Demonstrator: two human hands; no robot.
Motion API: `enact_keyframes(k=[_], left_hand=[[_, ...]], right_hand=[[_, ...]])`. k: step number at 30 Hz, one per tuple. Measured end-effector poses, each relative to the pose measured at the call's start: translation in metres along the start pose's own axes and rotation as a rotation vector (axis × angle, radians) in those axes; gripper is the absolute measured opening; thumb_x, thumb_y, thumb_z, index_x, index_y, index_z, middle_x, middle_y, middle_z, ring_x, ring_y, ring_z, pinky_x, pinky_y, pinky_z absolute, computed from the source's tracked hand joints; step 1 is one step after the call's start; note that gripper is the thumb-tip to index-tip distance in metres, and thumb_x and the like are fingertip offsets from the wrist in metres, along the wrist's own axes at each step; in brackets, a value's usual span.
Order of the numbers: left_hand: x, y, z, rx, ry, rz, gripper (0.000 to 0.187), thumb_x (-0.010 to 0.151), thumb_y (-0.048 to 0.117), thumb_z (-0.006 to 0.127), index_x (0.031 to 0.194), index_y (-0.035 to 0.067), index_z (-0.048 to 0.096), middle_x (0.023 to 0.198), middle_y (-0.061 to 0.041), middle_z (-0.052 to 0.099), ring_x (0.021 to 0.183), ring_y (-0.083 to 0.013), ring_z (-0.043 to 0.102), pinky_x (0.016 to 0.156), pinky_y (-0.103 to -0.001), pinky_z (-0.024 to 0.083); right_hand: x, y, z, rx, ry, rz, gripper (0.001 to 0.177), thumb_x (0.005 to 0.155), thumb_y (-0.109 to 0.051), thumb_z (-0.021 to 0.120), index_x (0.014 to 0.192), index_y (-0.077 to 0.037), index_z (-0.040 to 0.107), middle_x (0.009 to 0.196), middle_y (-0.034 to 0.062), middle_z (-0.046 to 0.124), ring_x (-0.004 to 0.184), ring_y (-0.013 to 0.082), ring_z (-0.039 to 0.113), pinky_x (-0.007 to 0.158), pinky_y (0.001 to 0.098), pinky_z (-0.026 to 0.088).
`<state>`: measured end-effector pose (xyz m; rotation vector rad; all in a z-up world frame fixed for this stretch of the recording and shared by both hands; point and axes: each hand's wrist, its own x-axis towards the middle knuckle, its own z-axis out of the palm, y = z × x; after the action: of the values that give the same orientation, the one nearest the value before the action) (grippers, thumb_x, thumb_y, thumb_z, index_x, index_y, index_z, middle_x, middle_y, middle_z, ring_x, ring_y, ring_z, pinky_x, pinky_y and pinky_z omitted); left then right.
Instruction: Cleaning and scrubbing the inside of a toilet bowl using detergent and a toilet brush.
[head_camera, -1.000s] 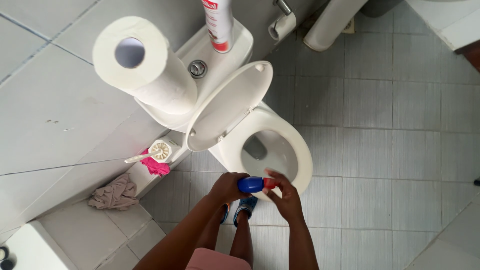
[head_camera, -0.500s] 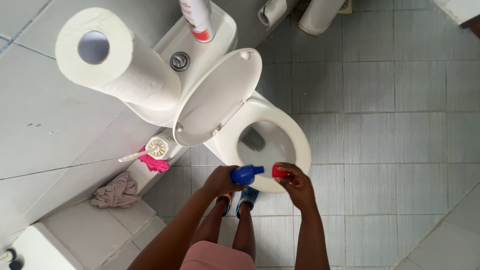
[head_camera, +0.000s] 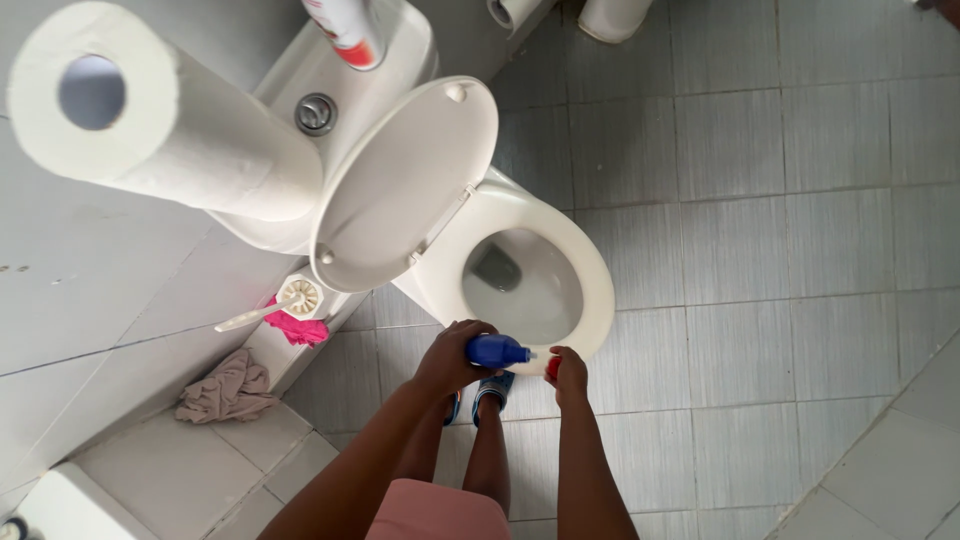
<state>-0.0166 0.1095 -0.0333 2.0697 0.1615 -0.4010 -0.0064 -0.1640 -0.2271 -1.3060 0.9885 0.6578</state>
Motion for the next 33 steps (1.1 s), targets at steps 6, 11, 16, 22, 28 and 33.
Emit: enact_keyframes(k=[6,11,16,22,28,33], left_hand=[[-0.001,0.0,0.023,0.024,-0.038,0.002,0.065,0.061,0.023,0.096,0.119,0.015,0.068,0.12,-0.004,0.071,0.116,-0.0294,0.066,0.119,-0.049,0.035],[-0.004,-0.006,0.027,0.044,-0.021,0.025,0.064,0.062,0.023,0.095,0.119,0.016,0.068,0.121,-0.004,0.071,0.117,-0.0298,0.065,0.117,-0.047,0.039],[-0.013,-0.005,0.021,0.051,0.028,0.063,0.062,0.064,0.02,0.094,0.12,0.015,0.067,0.121,-0.005,0.071,0.119,-0.0316,0.064,0.118,-0.05,0.035],[-0.051,0.011,-0.007,-0.047,0.18,0.284,0.059,0.066,0.024,0.091,0.119,0.013,0.067,0.121,-0.007,0.074,0.117,-0.0339,0.067,0.111,-0.049,0.043],[-0.098,0.041,-0.032,-0.169,0.113,0.322,0.059,0.073,0.041,0.092,0.117,0.012,0.066,0.112,-0.011,0.075,0.101,-0.0315,0.075,0.088,-0.042,0.06],[-0.106,0.023,-0.031,-0.145,0.173,0.255,0.059,0.072,0.04,0.093,0.116,0.01,0.067,0.109,-0.011,0.076,0.098,-0.0319,0.076,0.084,-0.041,0.061]], right_hand=[[0.072,0.042,-0.051,-0.304,0.294,0.15,0.041,0.096,-0.01,0.051,0.137,-0.01,0.051,0.094,0.013,0.059,0.068,0.0223,0.056,0.052,0.0349,0.051],[0.094,0.044,-0.048,-0.185,0.244,0.223,0.038,0.093,-0.008,0.054,0.131,-0.005,0.053,0.1,0.0131,0.06,0.066,0.0201,0.059,0.053,0.0318,0.054],[0.064,0.036,-0.05,-0.169,0.297,0.179,0.027,0.095,-0.009,0.051,0.119,0.0,0.06,0.093,0.0136,0.062,0.063,0.02,0.058,0.051,0.0304,0.052],[-0.067,-0.018,-0.063,-0.296,0.207,-0.093,0.036,0.102,-0.027,0.052,0.116,0.0,0.071,0.094,0.0109,0.073,0.062,0.0176,0.061,0.053,0.0337,0.053],[-0.21,-0.138,0.027,-0.474,-0.028,-0.316,0.041,0.095,-0.039,0.066,0.104,-0.002,0.08,0.086,0.0069,0.077,0.061,0.0141,0.059,0.055,0.0293,0.052],[-0.234,-0.194,0.129,-0.597,-0.442,-0.589,0.041,0.094,-0.043,0.069,0.089,-0.003,0.076,0.071,0.0025,0.068,0.059,0.009,0.059,0.054,0.0252,0.049]])
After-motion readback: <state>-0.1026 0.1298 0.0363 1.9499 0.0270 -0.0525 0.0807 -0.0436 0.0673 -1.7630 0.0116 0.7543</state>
